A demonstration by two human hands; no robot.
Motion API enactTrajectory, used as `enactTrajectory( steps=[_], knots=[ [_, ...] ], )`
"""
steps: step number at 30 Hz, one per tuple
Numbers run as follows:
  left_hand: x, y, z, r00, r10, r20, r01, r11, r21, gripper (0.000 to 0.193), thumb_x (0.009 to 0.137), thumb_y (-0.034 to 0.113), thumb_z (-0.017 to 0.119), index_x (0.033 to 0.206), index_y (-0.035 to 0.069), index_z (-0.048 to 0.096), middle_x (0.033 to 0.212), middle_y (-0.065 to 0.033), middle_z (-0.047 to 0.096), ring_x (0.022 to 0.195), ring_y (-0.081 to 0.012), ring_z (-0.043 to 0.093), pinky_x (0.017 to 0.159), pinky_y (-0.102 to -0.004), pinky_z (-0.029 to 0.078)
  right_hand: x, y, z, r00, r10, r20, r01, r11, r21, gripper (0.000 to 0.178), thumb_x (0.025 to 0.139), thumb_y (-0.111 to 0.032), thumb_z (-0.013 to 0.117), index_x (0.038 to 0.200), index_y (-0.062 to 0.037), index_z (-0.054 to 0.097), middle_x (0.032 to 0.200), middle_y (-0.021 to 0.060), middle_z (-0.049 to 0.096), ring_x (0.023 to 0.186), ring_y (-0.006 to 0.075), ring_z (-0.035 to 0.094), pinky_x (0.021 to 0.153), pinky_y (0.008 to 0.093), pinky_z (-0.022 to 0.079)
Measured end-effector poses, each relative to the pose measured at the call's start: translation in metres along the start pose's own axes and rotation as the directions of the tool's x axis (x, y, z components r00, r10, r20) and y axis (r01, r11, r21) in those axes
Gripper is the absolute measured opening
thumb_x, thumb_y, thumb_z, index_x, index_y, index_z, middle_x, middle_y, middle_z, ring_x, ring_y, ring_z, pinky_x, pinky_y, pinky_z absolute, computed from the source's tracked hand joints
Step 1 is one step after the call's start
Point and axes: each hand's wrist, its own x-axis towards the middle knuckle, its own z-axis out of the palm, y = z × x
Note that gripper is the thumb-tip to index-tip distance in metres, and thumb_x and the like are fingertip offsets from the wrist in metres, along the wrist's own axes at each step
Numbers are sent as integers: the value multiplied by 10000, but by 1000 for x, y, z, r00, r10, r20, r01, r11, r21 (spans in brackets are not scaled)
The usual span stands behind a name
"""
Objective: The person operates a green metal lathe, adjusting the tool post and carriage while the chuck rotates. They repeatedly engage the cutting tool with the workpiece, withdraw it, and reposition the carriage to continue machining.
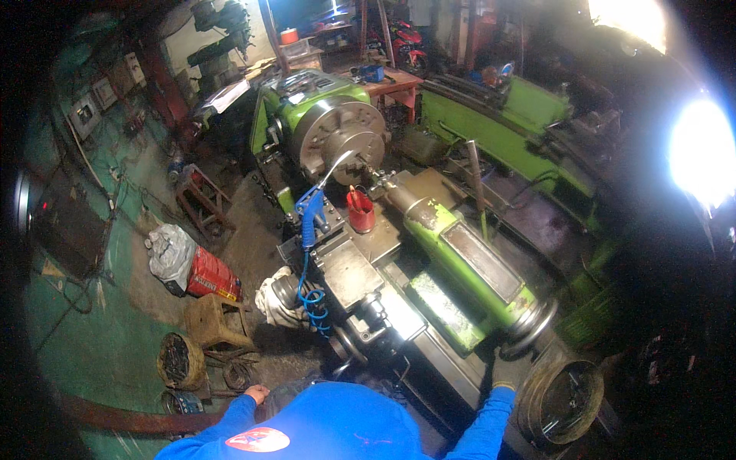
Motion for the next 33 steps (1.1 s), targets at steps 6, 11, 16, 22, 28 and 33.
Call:
enactTrajectory(
  steps=[6, 11, 16, 22, 28, 33],
  knots=[
    [13, 54, -17, 997, 76, -8, -75, 995, 67, 441, 943, 419, 719, 1227, 83, 743, 1286, -151, 729, 1222, -328, 670, 1054, -419, 503, 1, 14, 4, 995, 100, -5, -100, 995, 16, 622, 869, -372, 785, 1312, 25, 605, 1260, 288, 678, 1190, 490, 624, 1030, 526, 503],
    [-14, 75, -26, 993, 103, -53, -95, 986, 139, 439, 955, 414, 702, 1245, 86, 734, 1292, -152, 726, 1221, -329, 670, 1060, -428, 503, 16, 45, -13, 960, -105, 260, 139, 984, -115, 499, 918, -345, 725, 1228, 39, 651, 1239, 294, 684, 1139, 487, 640, 1005, 512, 511],
    [-35, 90, -28, 995, 87, -45, -85, 995, 44, 422, 948, 421, 700, 1224, 105, 746, 1273, -170, 729, 1205, -332, 678, 1054, -434, 509, 42, 69, -60, 928, -353, 118, 307, 905, 295, 246, 917, -170, 716, 1080, 9, 669, 1034, 106, 690, 954, 246, 645, 901, 379, 520],
    [-26, 39, -25, 999, 7, -39, -2, 991, 133, 432, 920, 422, 727, 1209, 102, 756, 1219, -178, 747, 1171, -340, 694, 1028, -430, 521, 119, 8, -84, 1000, -14, -1, 11, 724, 690, 184, 953, -154, 681, 1095, -37, 659, 1073, 48, 684, 958, 175, 624, 902, 357, 528],
    [-8, 26, -35, 999, 41, -31, -39, 998, 46, 416, 936, 404, 727, 1195, 79, 758, 1200, -176, 755, 1140, -312, 708, 998, -422, 531, 102, 63, 24, 958, 258, 128, -226, 396, 890, 306, 1017, -296, 571, 1206, -70, 655, 1158, 71, 673, 1027, 211, 624, 905, 408, 554],
    [-3, 28, -25, 996, -32, -77, 24, 995, -102, 407, 930, 397, 746, 1174, 72, 762, 1146, -160, 771, 1095, -286, 720, 980, -403, 541, -48, 133, -11, 876, -292, 383, -468, -329, 820, 353, 1047, -348, 501, 1229, -89, 657, 1137, 84, 683, 986, 238, 650, 859, 423, 584]
  ],
)
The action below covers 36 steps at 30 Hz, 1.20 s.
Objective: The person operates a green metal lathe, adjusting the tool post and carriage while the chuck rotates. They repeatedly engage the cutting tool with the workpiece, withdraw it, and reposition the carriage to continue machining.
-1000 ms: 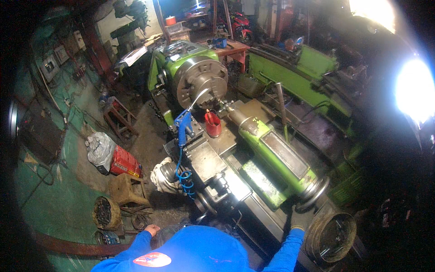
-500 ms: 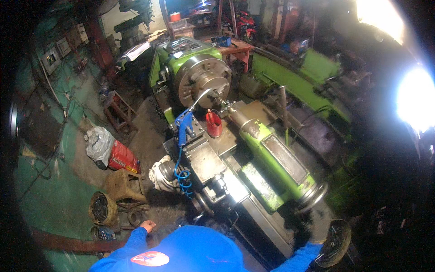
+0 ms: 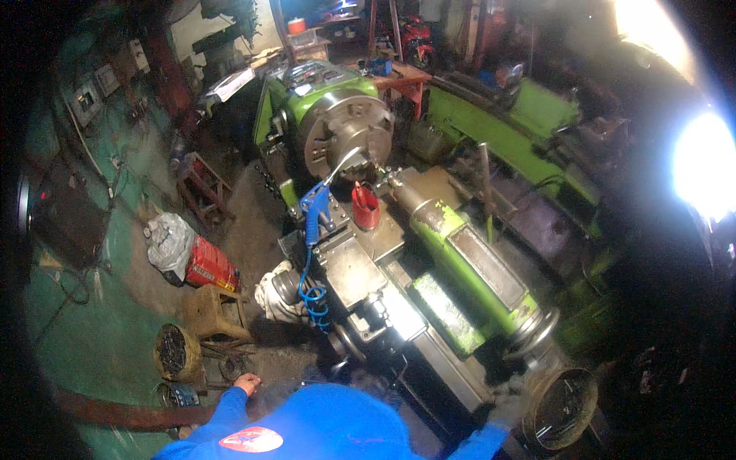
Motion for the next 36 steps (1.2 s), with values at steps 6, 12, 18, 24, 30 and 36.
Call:
enactTrajectory(
  steps=[6, 12, 18, 24, 30, 36],
  knots=[
    [3, -27, -9, 995, 4, 103, -35, 953, 301, 368, 921, 400, 751, 1132, 100, 783, 1179, -142, 771, 1127, -290, 714, 1007, -398, 532, -61, 46, 112, 956, -46, -290, -120, 839, -531, 384, 1049, -395, 484, 1217, -96, 658, 1142, 161, 691, 796, 246, 619, 668, 361, 544],
    [16, 37, -35, 988, 153, 9, -153, 980, 131, 387, 941, 383, 744, 1122, 41, 764, 1186, -174, 761, 1138, -299, 713, 1014, -406, 529, -57, 92, 165, 962, 139, -233, -203, 940, -276, 470, 1043, -463, 531, 1334, -101, 607, 1380, 262, 608, 830, 305, 647, 665, 385, 563],
    [53, 57, -61, 974, 219, 64, -227, 957, 181, 391, 931, 379, 756, 1188, 85, 746, 1180, -168, 760, 1134, -315, 711, 1013, -414, 529, -50, 109, 229, 995, -102, 6, 75, 687, -723, 651, 1069, -578, 450, 1579, -175, 413, 1510, 200, 528, 1218, 402, 592, 1013, 574, 523],
    [153, 18, -77, 975, 120, 189, -146, 981, 130, 406, 906, 424, 760, 1150, 100, 765, 1181, -169, 758, 1167, -332, 691, 1033, -428, 518, -56, 140, 228, 941, -180, -288, 222, 968, 119, 518, 1089, -466, 475, 1467, -115, 522, 1449, 190, 578, 1203, 389, 623, 1069, 615, 516],
    [256, -26, -141, 952, 260, 165, -281, 951, 126, 397, 935, 400, 737, 1137, 58, 752, 1111, -187, 764, 1032, -316, 721, 954, -424, 550, -68, 218, 284, 727, -223, -650, 20, 952, -304, 406, 1033, -379, 624, 1337, -110, 642, 1317, 122, 665, 928, 230, 659, 793, 383, 590],
    [288, 11, -184, 955, 90, 284, -115, 991, 73, 394, 983, 346, 716, 1203, 18, 716, 1075, -97, 748, 839, -252, 720, 703, -401, 609, -72, 265, 448, 771, -185, -610, 27, 966, -258, 742, 980, -579, 663, 1552, -174, 419, 1600, 136, 405, 1314, 370, 532, 1039, 508, 494]
  ],
)
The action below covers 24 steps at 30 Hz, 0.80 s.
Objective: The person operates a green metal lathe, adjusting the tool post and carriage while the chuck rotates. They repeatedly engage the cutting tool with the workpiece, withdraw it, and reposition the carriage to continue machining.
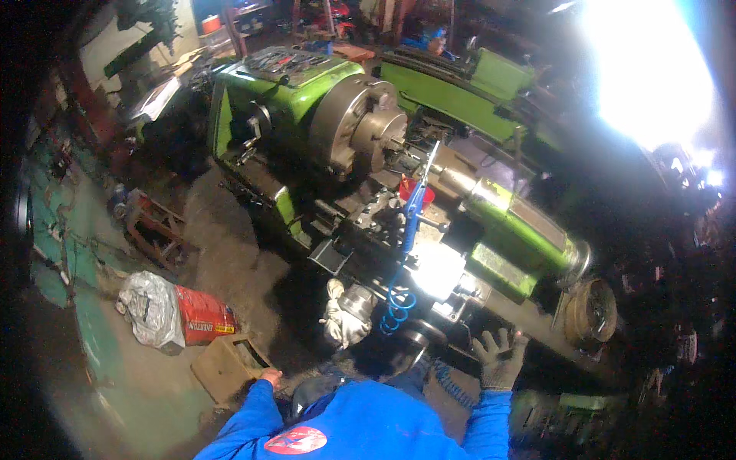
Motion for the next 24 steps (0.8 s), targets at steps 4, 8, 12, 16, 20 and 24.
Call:
enactTrajectory(
  steps=[4, 8, 12, 16, 20, 24],
  knots=[
    [63, 7, -27, 988, 139, 73, -148, 979, 142, 371, 984, 366, 703, 1141, 32, 738, 907, -121, 749, 751, -256, 710, 738, -403, 573, -26, 15, -25, 998, -55, 20, 49, 975, 215, 689, 992, -676, 571, 1475, -196, 470, 1548, 168, 432, 1390, 395, 444, 1177, 571, 363],
    [64, 59, -29, 967, 255, 33, -256, 963, 79, 362, 983, 353, 704, 1117, 19, 730, 878, -113, 744, 730, -249, 704, 721, -413, 576, -48, 13, -18, 993, -10, -116, 30, 984, 177, 513, 990, -670, 587, 1201, -203, 597, 1226, 132, 645, 1032, 302, 628, 950, 477, 527],
    [33, 120, -20, 977, 180, 110, -186, 982, 43, 320, 985, 318, 715, 1128, 32, 727, 882, -116, 742, 716, -215, 696, 695, -399, 571, -18, 60, -109, 955, -7, -296, -17, 997, -79, 355, 1012, -537, 627, 1095, -192, 634, 907, 76, 724, 760, 228, 680, 621, 405, 567],
    [26, 151, -13, 970, 222, 101, -233, 967, 107, 310, 986, 329, 721, 1144, 62, 730, 872, -101, 738, 702, -205, 686, 698, -389, 573, 25, 166, -261, 919, -192, 343, 186, -557, -809, 272, 951, -348, 653, 973, -83, 713, 919, 218, 740, 820, 317, 726, 692, 476, 572],
    [19, 149, -32, 950, 304, 75, -312, 935, 166, 326, 977, 344, 723, 1139, 61, 733, 887, -100, 747, 714, -207, 699, 707, -385, 576, -38, 232, -295, 964, 262, 50, 132, -306, -943, 330, 901, -347, 640, 925, -34, 740, 958, 253, 735, 897, 377, 732, 778, 512, 566],
    [16, 118, -51, 968, 251, -2, -248, 955, 162, 343, 973, 354, 717, 1109, 39, 735, 918, -111, 762, 781, -211, 721, 744, -389, 577, -61, 255, -295, 863, 413, -292, -273, -105, -956, 307, 891, -328, 657, 926, -35, 744, 957, 245, 740, 909, 375, 732, 787, 514, 565]
  ],
)
